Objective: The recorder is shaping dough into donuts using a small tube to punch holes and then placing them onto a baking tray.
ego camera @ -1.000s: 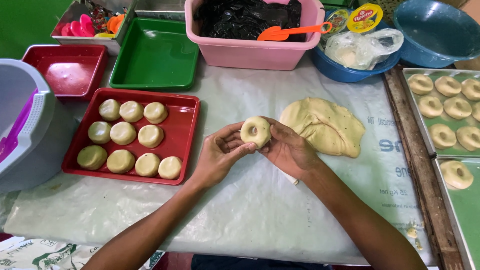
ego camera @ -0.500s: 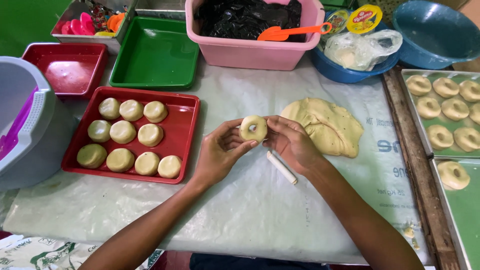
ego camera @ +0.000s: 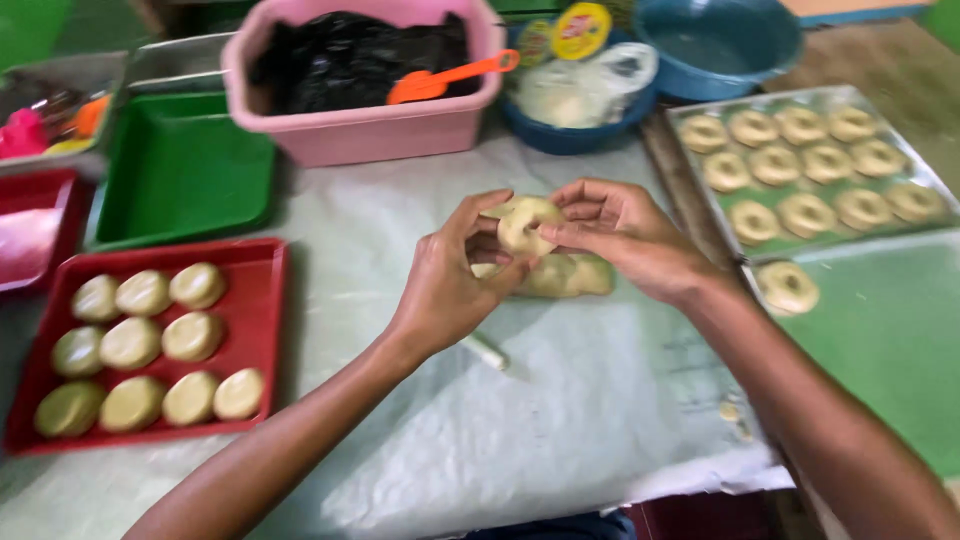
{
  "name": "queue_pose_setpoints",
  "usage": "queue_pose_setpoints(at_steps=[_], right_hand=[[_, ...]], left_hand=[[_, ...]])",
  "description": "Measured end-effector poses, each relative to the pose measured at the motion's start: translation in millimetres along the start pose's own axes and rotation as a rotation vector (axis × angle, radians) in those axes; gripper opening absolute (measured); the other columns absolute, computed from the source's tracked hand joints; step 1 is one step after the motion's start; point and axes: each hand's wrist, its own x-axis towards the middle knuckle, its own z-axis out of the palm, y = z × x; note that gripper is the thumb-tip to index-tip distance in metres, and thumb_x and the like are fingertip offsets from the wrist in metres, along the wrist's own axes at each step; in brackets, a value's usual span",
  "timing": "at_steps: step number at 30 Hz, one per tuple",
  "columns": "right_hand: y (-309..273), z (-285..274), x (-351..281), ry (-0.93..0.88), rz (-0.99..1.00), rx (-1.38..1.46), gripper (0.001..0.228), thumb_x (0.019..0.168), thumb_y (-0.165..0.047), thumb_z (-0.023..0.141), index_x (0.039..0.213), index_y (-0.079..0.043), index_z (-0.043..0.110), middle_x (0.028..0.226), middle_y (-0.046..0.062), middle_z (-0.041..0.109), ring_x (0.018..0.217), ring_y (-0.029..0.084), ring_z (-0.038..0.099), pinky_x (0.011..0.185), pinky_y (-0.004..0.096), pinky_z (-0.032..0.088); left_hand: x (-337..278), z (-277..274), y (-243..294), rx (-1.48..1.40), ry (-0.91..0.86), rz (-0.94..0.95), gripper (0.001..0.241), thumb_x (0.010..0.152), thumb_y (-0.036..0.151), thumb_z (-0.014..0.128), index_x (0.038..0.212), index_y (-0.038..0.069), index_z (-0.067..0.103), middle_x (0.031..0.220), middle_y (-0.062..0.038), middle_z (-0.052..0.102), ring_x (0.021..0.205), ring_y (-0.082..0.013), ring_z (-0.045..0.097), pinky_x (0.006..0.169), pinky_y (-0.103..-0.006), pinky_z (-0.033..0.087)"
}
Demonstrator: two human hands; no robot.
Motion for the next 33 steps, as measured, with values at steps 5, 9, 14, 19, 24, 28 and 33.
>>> queue_pose_setpoints(at_steps=[5, 9, 14, 19, 24, 28, 33], right_hand=[[-38, -59, -53, 0.149, 0.074, -0.048, 0.032, 0.087, -0.002, 0.075, 0.117, 0.004, 0.065, 0.093, 0.018, 0.074, 0.080, 0.027, 0.077, 0.073, 0.044, 0.067], [-52, -110, -102, 0.347, 0.137, -0.115, 0.019, 0.091, -0.002, 0.071, 0.109, 0.004, 0.068, 0.093, 0.018, 0.074, 0.079, 0.027, 0.077, 0.070, 0.046, 0.068], [-14, -195, -151, 0.561, 0.227, -0.254, 0.021, 0.095, -0.010, 0.072, 0.107, 0.007, 0.067, 0.093, 0.022, 0.073, 0.078, 0.029, 0.074, 0.065, 0.044, 0.064], [35, -254, -160, 0.646, 0.338, -0.378, 0.027, 0.092, -0.017, 0.077, 0.103, 0.006, 0.069, 0.086, 0.019, 0.072, 0.067, 0.026, 0.072, 0.057, 0.036, 0.061], [51, -263, -147, 0.570, 0.387, -0.440, 0.023, 0.089, -0.015, 0.077, 0.097, 0.006, 0.073, 0.079, 0.021, 0.072, 0.063, 0.029, 0.074, 0.053, 0.037, 0.061], [39, -253, -142, 0.574, 0.458, -0.472, 0.026, 0.088, -0.019, 0.074, 0.101, 0.003, 0.074, 0.088, 0.023, 0.074, 0.063, 0.028, 0.075, 0.054, 0.033, 0.062], [18, -244, -148, 0.574, 0.440, -0.709, 0.034, 0.087, -0.018, 0.075, 0.112, 0.005, 0.073, 0.097, 0.034, 0.070, 0.053, 0.029, 0.071, 0.046, 0.034, 0.062]], left_hand=[[37, 75, 26, -0.110, -0.180, 0.038, 0.073, 0.080, 0.011, 0.083, 0.144, 0.003, 0.048, 0.104, -0.023, 0.073, 0.088, -0.0271, 0.076, 0.085, -0.0306, 0.065], [59, 139, 55, -0.113, -0.352, 0.052, 0.079, 0.080, 0.014, 0.077, 0.148, -0.002, 0.039, 0.112, -0.028, 0.071, 0.089, -0.0313, 0.077, 0.082, -0.0358, 0.067], [70, 218, 19, 0.047, -0.479, 0.194, 0.066, 0.084, 0.026, 0.075, 0.139, 0.002, 0.048, 0.114, -0.027, 0.069, 0.095, -0.0383, 0.076, 0.082, -0.0470, 0.064], [63, 266, -4, 0.338, -0.616, 0.501, 0.036, 0.087, 0.030, 0.071, 0.119, 0.012, 0.066, 0.119, -0.013, 0.068, 0.112, -0.0364, 0.068, 0.094, -0.0500, 0.056], [62, 293, -22, 0.581, -0.642, 0.625, 0.040, 0.093, 0.033, 0.065, 0.125, 0.009, 0.064, 0.128, -0.010, 0.062, 0.126, -0.0283, 0.057, 0.106, -0.0447, 0.043], [64, 299, -25, 0.611, -0.639, 0.639, 0.039, 0.091, 0.032, 0.066, 0.122, 0.008, 0.063, 0.127, -0.009, 0.060, 0.124, -0.0298, 0.058, 0.105, -0.0466, 0.044], [64, 301, -27, 0.624, -0.614, 0.652, 0.042, 0.091, 0.035, 0.064, 0.123, 0.008, 0.061, 0.125, -0.010, 0.060, 0.125, -0.0300, 0.057, 0.105, -0.0478, 0.044]])
